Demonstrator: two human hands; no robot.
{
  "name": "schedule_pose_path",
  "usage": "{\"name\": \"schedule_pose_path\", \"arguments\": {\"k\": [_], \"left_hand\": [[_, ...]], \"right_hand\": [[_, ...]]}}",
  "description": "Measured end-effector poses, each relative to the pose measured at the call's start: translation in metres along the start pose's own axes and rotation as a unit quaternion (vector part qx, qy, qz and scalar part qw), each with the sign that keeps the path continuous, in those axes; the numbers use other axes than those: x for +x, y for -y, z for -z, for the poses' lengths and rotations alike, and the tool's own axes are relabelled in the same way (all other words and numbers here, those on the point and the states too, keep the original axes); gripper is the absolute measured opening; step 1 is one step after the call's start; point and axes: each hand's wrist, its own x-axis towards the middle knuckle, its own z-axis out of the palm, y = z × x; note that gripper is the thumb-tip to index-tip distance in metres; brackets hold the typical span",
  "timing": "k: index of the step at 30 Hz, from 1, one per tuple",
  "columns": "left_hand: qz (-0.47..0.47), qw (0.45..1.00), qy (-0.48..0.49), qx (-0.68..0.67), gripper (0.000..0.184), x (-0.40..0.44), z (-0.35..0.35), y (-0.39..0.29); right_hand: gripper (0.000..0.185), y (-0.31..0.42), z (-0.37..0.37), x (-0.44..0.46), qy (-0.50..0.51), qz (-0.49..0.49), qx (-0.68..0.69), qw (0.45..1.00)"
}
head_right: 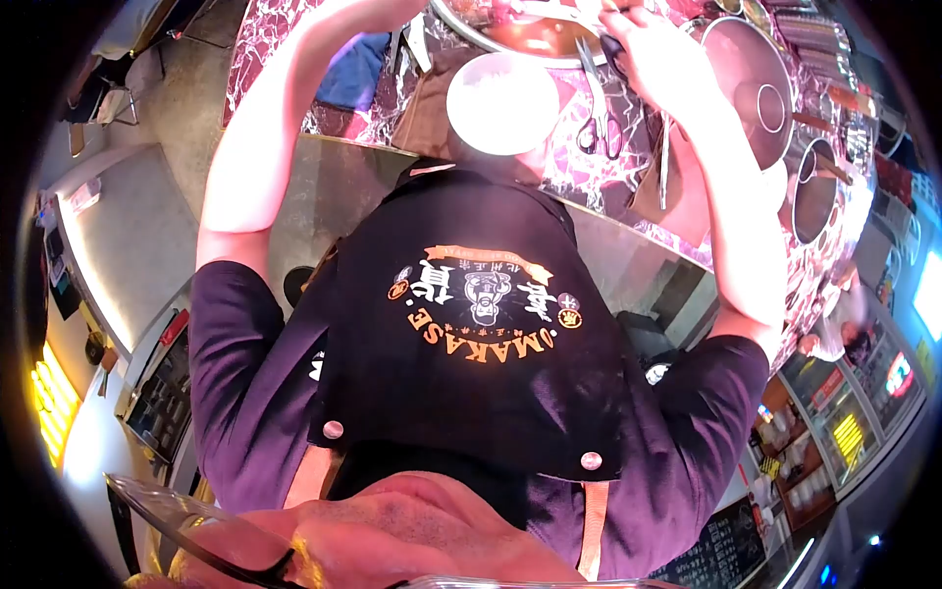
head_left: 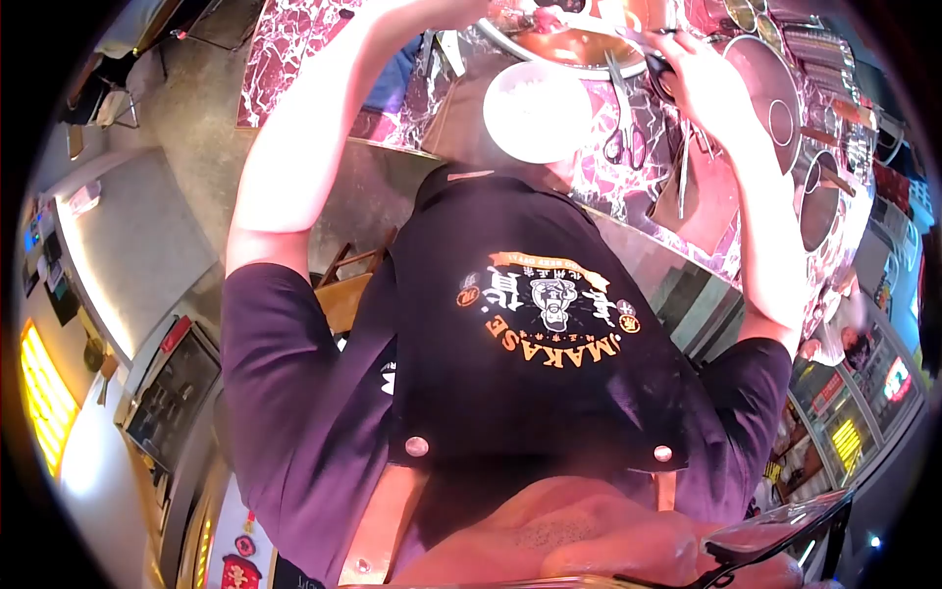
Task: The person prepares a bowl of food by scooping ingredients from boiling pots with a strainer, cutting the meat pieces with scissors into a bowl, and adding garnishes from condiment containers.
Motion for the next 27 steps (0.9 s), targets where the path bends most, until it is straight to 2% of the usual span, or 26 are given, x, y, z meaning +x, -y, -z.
{"name": "schedule_pose_path", "arguments": {"k": [2,5,7,9,12,15,17,18,21,22,23,25,27], "left_hand": [[-0.059,0.998,-0.014,-0.027,0.028,-0.015,-0.032,0.018],[-0.136,0.982,-0.032,-0.127,0.025,-0.030,-0.101,0.054],[-0.108,0.978,0.008,-0.176,0.024,-0.038,-0.138,0.065],[-0.097,0.977,-0.027,-0.187,0.025,-0.047,-0.170,0.077],[-0.049,0.953,-0.056,-0.293,0.026,-0.063,-0.201,0.091],[0.000,0.921,-0.049,-0.387,0.026,-0.076,-0.216,0.092],[0.043,0.905,-0.063,-0.419,0.025,-0.079,-0.232,0.096],[0.057,0.899,-0.052,-0.431,0.025,-0.081,-0.233,0.091],[0.088,0.903,-0.029,-0.421,0.025,-0.092,-0.215,0.070],[0.048,0.917,-0.043,-0.393,0.025,-0.091,-0.217,0.070],[0.059,0.917,-0.031,-0.393,0.025,-0.092,-0.208,0.060],[0.069,0.884,-0.006,-0.463,0.024,-0.095,-0.193,0.044],[0.023,0.910,-0.029,-0.412,0.021,-0.090,-0.208,0.054]], "right_hand": [[0.047,0.017,0.006,-0.028,0.053,-0.017,0.012,0.998],[0.052,0.050,0.007,-0.065,0.089,-0.041,0.060,0.993],[0.055,0.068,0.001,-0.078,0.154,-0.089,0.070,0.982],[0.055,0.067,-0.006,-0.098,0.182,-0.152,0.086,0.968],[0.057,0.049,-0.024,-0.152,0.139,-0.340,0.233,0.900],[0.059,0.010,-0.116,-0.262,-0.056,-0.405,0.362,0.838],[0.060,0.003,-0.159,-0.313,-0.128,-0.440,0.299,0.837],[0.060,0.004,-0.159,-0.323,-0.107,-0.482,0.288,0.820],[0.062,-0.037,-0.195,-0.373,-0.006,-0.530,0.216,0.820],[0.061,-0.056,-0.217,-0.391,-0.060,-0.487,0.169,0.855],[0.061,-0.075,-0.236,-0.402,-0.115,-0.441,0.122,0.882],[0.064,-0.102,-0.239,-0.400,-0.098,-0.478,0.143,0.861],[0.069,-0.121,-0.246,-0.393,0.007,-0.516,0.009,0.856]]}}
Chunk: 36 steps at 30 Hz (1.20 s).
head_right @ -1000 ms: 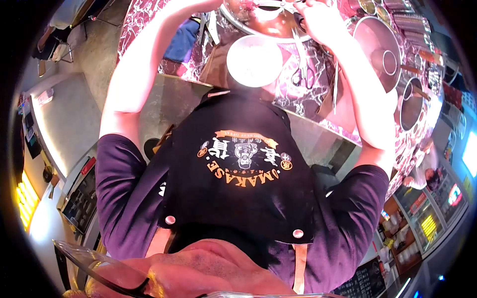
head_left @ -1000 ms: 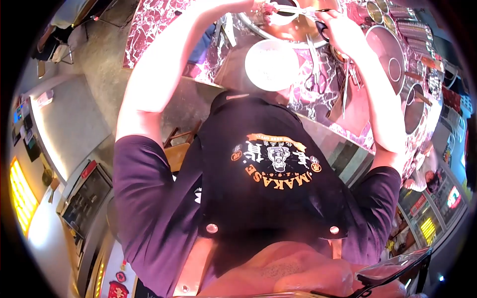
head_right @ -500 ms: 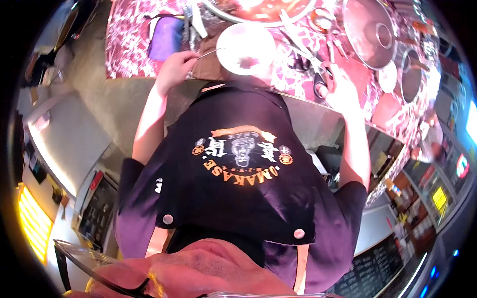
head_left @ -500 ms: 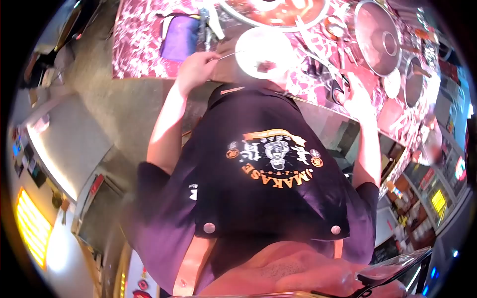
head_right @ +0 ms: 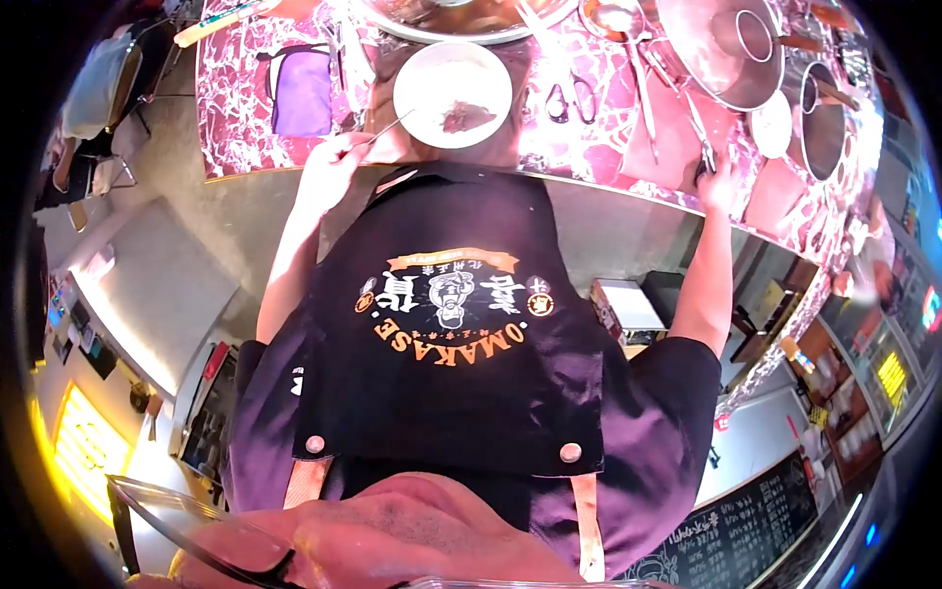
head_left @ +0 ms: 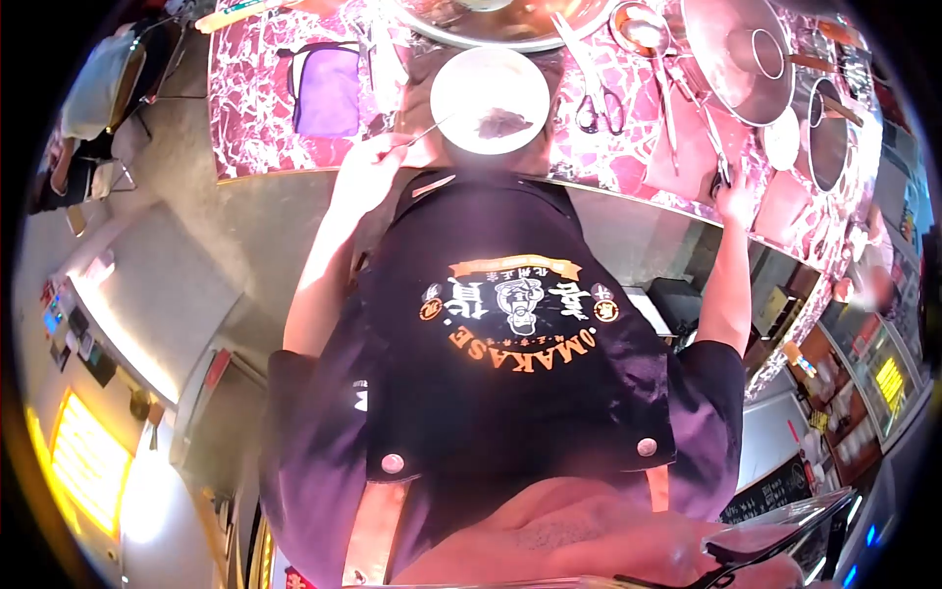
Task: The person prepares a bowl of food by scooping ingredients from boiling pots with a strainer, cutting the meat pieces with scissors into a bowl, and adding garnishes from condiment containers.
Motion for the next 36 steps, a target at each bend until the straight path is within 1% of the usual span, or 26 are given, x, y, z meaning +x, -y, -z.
{"name": "schedule_pose_path", "arguments": {"k": [1,2,3,4,6,7,8,10,11,14,15,18,19,20,22,23,24,25,26,27,29,30,31,34,35,36], "left_hand": [[0.018,1.000,0.016,0.018,0.025,0.001,0.000,0.006],[0.014,0.999,0.016,0.034,0.026,0.002,0.000,0.003],[0.012,0.999,0.012,0.049,0.026,0.001,-0.002,-0.002],[0.011,0.998,0.006,0.064,0.026,-0.001,-0.003,-0.006],[0.010,0.992,-0.010,0.123,0.027,-0.002,-0.005,-0.018],[0.035,0.990,0.009,0.140,0.027,-0.005,-0.004,-0.036],[0.057,0.986,0.028,0.156,0.027,-0.006,-0.003,-0.047],[0.004,0.987,0.013,0.160,0.024,-0.008,-0.009,-0.032],[-0.025,0.986,0.006,0.162,0.023,-0.007,-0.011,-0.024],[-0.067,0.973,0.009,0.220,0.024,-0.005,-0.018,-0.025],[-0.063,0.971,0.019,0.229,0.024,-0.001,-0.023,-0.022],[-0.111,0.973,-0.003,0.204,0.024,0.018,-0.043,0.007],[-0.087,0.977,0.019,0.192,0.026,0.022,-0.044,0.009],[-0.090,0.986,0.034,0.139,0.026,0.027,-0.045,0.019],[-0.092,0.993,0.068,0.032,0.028,0.034,-0.048,0.048],[-0.068,0.994,0.084,0.024,0.029,0.031,-0.043,0.044],[-0.068,0.994,0.083,-0.008,0.028,0.028,-0.042,0.046],[-0.067,0.994,0.081,-0.040,0.028,0.024,-0.040,0.048],[-0.065,0.992,0.078,-0.070,0.027,0.021,-0.037,0.051],[-0.044,0.993,0.079,-0.080,0.026,0.018,-0.035,0.054],[-0.028,0.993,0.081,-0.082,0.027,0.014,-0.026,0.048],[-0.021,0.993,0.084,-0.082,0.027,0.013,-0.023,0.046],[-0.037,0.993,0.077,-0.084,0.027,0.014,-0.024,0.048],[-0.078,0.990,0.067,-0.092,0.025,0.018,-0.029,0.053],[-0.085,0.989,0.068,-0.096,0.025,0.019,-0.030,0.050],[-0.092,0.989,0.067,-0.099,0.026,0.019,-0.030,0.046]], "right_hand": [[0.059,0.028,0.011,0.007,-0.044,0.048,0.025,0.998],[0.043,0.053,-0.001,0.006,-0.121,0.064,0.022,0.990],[0.032,0.116,0.029,0.004,-0.113,0.173,0.141,0.968],[0.029,0.182,0.051,-0.005,-0.009,0.107,0.193,0.975],[0.032,0.252,0.030,-0.014,0.033,0.122,0.246,0.961],[0.041,0.282,0.034,-0.016,0.096,0.114,0.251,0.957],[0.049,0.296,0.018,-0.017,0.079,0.138,0.209,0.965],[0.056,0.313,0.010,-0.015,0.082,0.125,0.130,0.980],[0.058,0.309,-0.007,-0.013,0.048,0.140,0.115,0.982],[0.055,0.312,-0.004,-0.008,0.086,0.090,0.119,0.985],[0.050,0.313,-0.001,-0.006,0.081,0.091,0.118,0.986],[0.044,0.299,-0.004,0.003,0.131,0.071,0.213,0.966],[0.043,0.289,-0.010,0.005,0.166,0.050,0.309,0.935],[0.043,0.275,-0.014,0.007,0.184,0.048,0.364,0.912],[0.044,0.261,0.008,-0.013,0.221,0.040,0.470,0.854],[0.044,0.263,0.038,-0.026,0.193,0.065,0.404,0.892],[0.045,0.273,0.082,-0.040,0.165,0.091,0.335,0.923],[0.046,0.279,0.118,-0.047,0.222,0.074,0.297,0.926],[0.049,0.272,0.133,-0.051,0.201,0.149,0.255,0.934],[0.051,0.263,0.145,-0.055,0.233,0.149,0.232,0.933],[0.055,0.268,0.172,-0.064,0.254,0.183,0.160,0.936],[0.057,0.286,0.195,-0.067,0.240,0.216,0.111,0.940],[0.058,0.302,0.209,-0.070,0.225,0.246,0.061,0.941],[0.061,0.334,0.207,-0.072,0.218,0.299,0.051,0.928],[0.058,0.338,0.195,-0.072,0.201,0.319,0.052,0.925],[0.056,0.336,0.185,-0.072,0.209,0.311,0.070,0.925]]}}
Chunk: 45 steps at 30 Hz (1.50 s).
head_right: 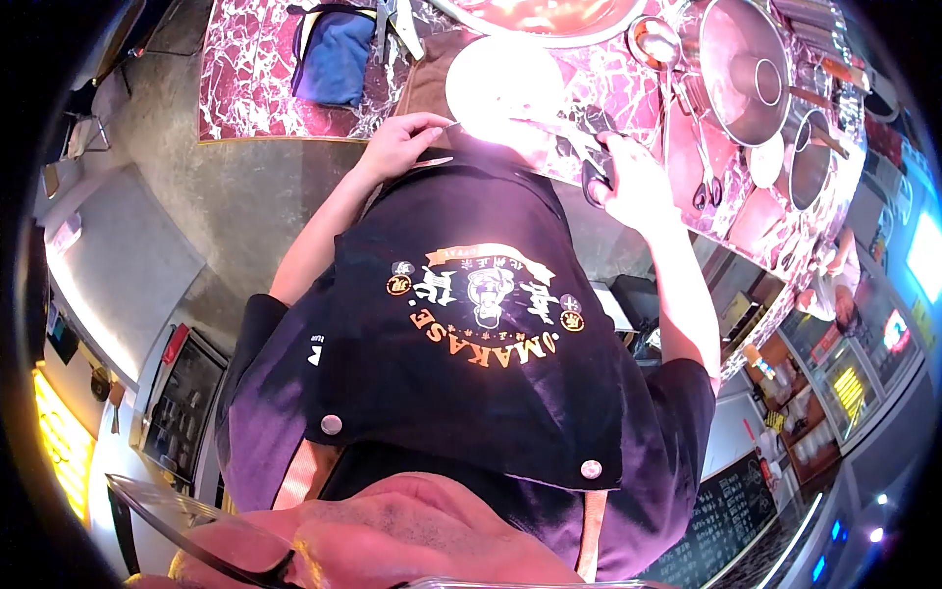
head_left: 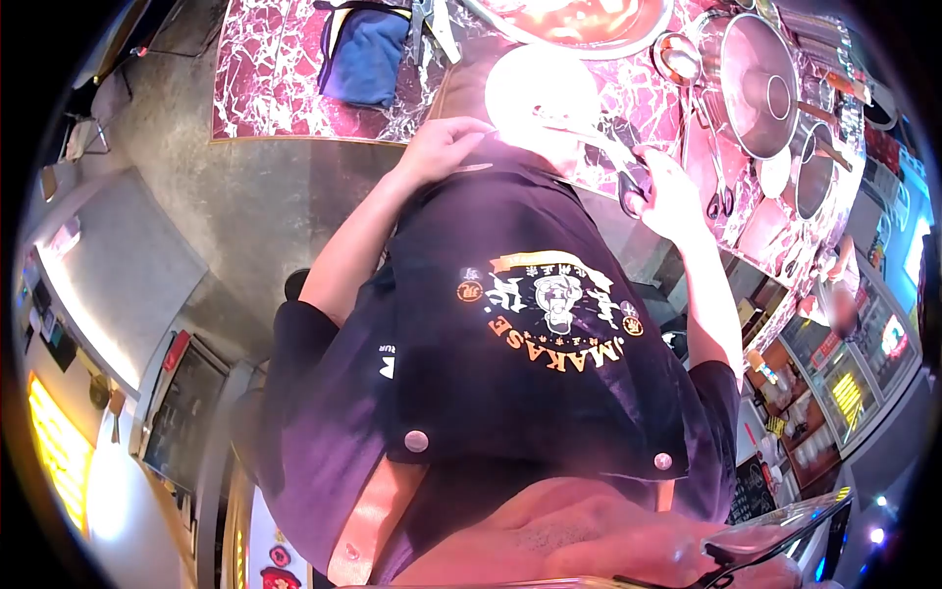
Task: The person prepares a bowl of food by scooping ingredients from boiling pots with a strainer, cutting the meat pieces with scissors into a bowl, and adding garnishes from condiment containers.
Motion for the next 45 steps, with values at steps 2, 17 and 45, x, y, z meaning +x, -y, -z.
{"name": "schedule_pose_path", "arguments": {"k": [2,17,45], "left_hand": [[0.023,1.000,0.008,-0.002,0.025,0.001,0.004,-0.009],[0.027,0.984,-0.005,0.175,0.022,0.006,0.004,-0.031],[0.063,0.980,-0.015,0.186,0.021,0.010,0.028,-0.105]], "right_hand": [[0.054,-0.006,-0.013,0.004,0.004,-0.004,0.044,0.999],[0.056,-0.017,0.001,-0.022,-0.029,-0.001,0.001,1.000],[0.050,-0.038,0.103,0.015,0.071,-0.106,0.158,0.979]]}}
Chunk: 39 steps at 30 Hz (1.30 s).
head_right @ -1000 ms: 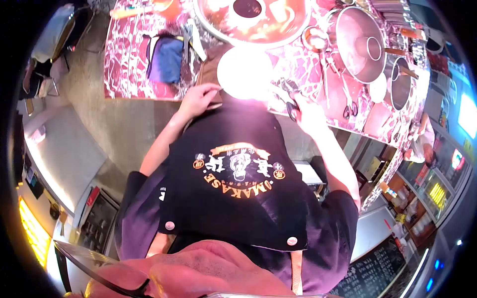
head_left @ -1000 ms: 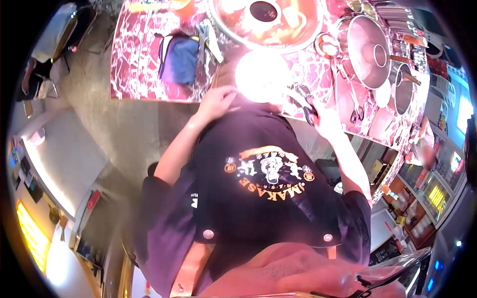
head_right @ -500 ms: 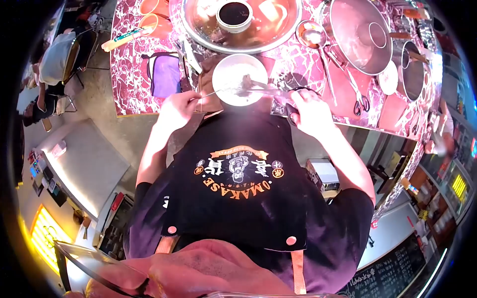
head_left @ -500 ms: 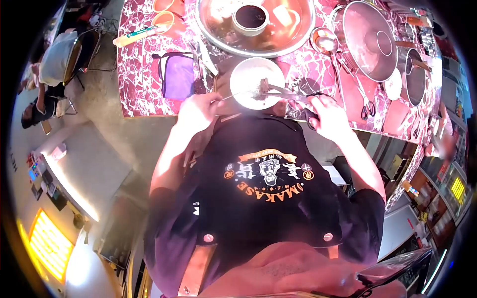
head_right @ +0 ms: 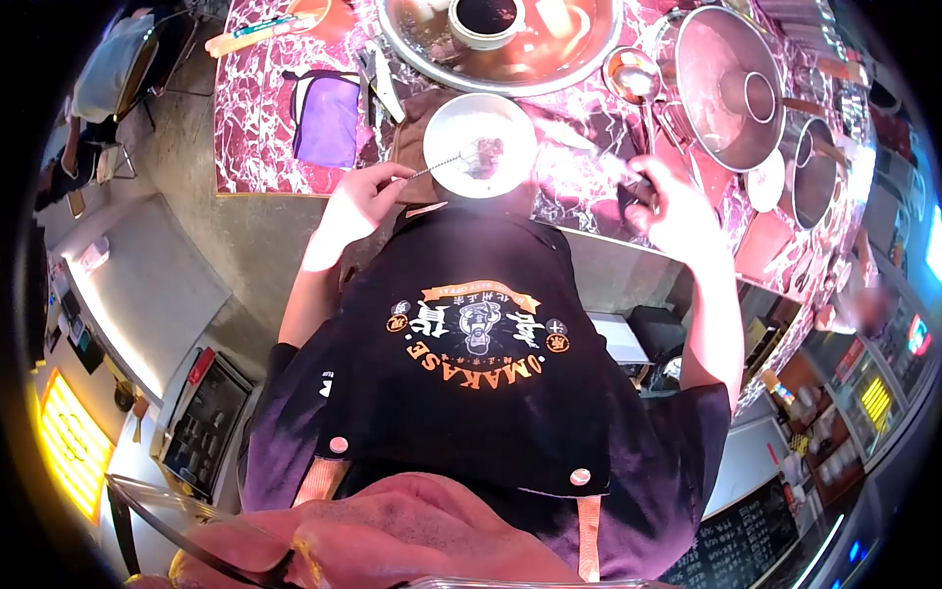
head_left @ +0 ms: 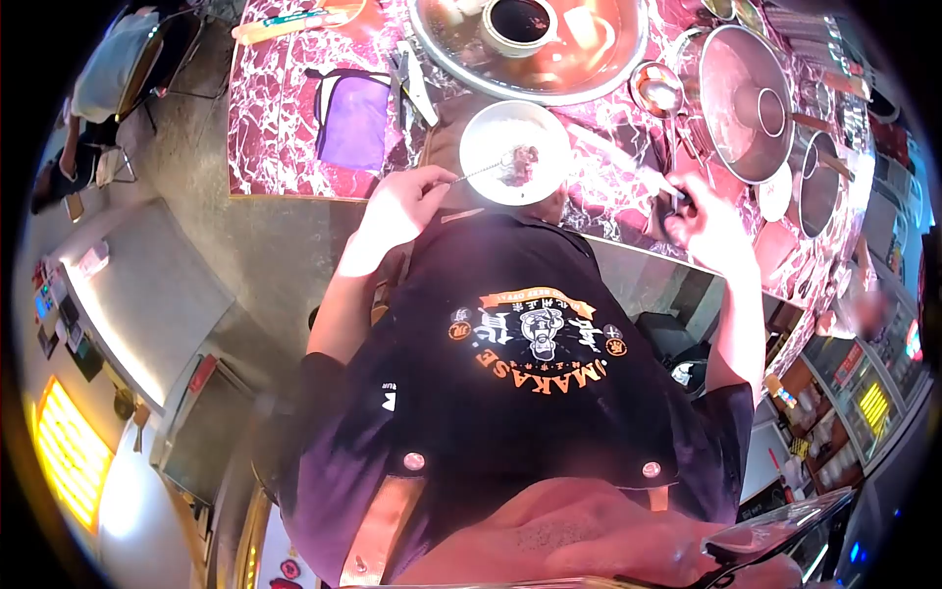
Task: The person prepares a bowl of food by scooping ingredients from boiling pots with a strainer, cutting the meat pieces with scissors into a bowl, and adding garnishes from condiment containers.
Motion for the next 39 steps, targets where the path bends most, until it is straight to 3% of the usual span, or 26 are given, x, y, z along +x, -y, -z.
{"name": "schedule_pose_path", "arguments": {"k": [3,7,8,11,14,18,21,22,25,29,31,33,34,36,39], "left_hand": [[0.036,0.998,-0.015,-0.042,0.024,-0.003,0.009,0.011],[0.039,0.992,-0.071,-0.101,0.025,-0.001,0.004,0.035],[0.047,0.989,-0.081,-0.113,0.026,-0.001,0.006,0.033],[0.054,0.985,-0.103,-0.128,0.025,-0.005,0.006,0.039],[0.062,0.984,-0.115,-0.121,0.022,-0.008,0.002,0.048],[0.080,0.983,-0.131,-0.103,0.022,0.004,-0.008,0.067],[0.075,0.981,-0.139,-0.113,0.023,0.024,-0.013,0.080],[0.069,0.981,-0.141,-0.112,0.023,0.031,-0.012,0.078],[0.031,0.985,-0.166,-0.040,0.026,0.060,-0.014,0.073],[0.021,0.983,-0.132,0.124,0.029,0.115,-0.004,0.047],[0.016,0.971,-0.108,0.213,0.030,0.145,-0.003,0.035],[0.008,0.963,-0.080,0.255,0.030,0.167,-0.002,0.019],[0.031,0.960,-0.052,0.274,0.029,0.174,-0.002,0.010],[0.078,0.947,0.000,0.310,0.029,0.188,-0.003,-0.006],[0.071,0.954,0.004,0.291,0.029,0.210,-0.021,0.002]], "right_hand": [[0.049,-0.010,0.007,0.041,-0.059,0.013,-0.004,0.998],[0.048,-0.009,-0.008,0.116,-0.096,0.090,-0.233,0.963],[0.044,-0.009,-0.016,0.133,-0.127,0.168,-0.251,0.945],[0.032,-0.010,-0.037,0.175,-0.142,0.216,-0.362,0.896],[0.047,-0.021,-0.057,0.220,-0.066,0.153,-0.425,0.890],[0.044,-0.033,-0.053,0.223,-0.060,0.152,-0.365,0.916],[0.033,-0.061,-0.049,0.213,-0.070,0.149,-0.162,0.973],[0.043,-0.071,-0.049,0.212,-0.051,0.136,-0.106,0.984],[0.043,-0.098,-0.060,0.211,-0.008,0.083,0.081,0.993],[0.044,-0.120,-0.070,0.213,-0.043,0.102,0.090,0.990],[0.045,-0.097,-0.061,0.201,-0.059,0.094,0.011,0.994],[0.046,-0.057,-0.050,0.188,-0.075,0.074,-0.099,0.989],[0.051,-0.045,-0.047,0.188,-0.087,0.123,-0.172,0.973],[0.050,-0.021,-0.055,0.193,-0.078,0.099,-0.221,0.967],[0.051,-0.018,-0.073,0.213,-0.083,0.108,-0.227,0.964]]}}
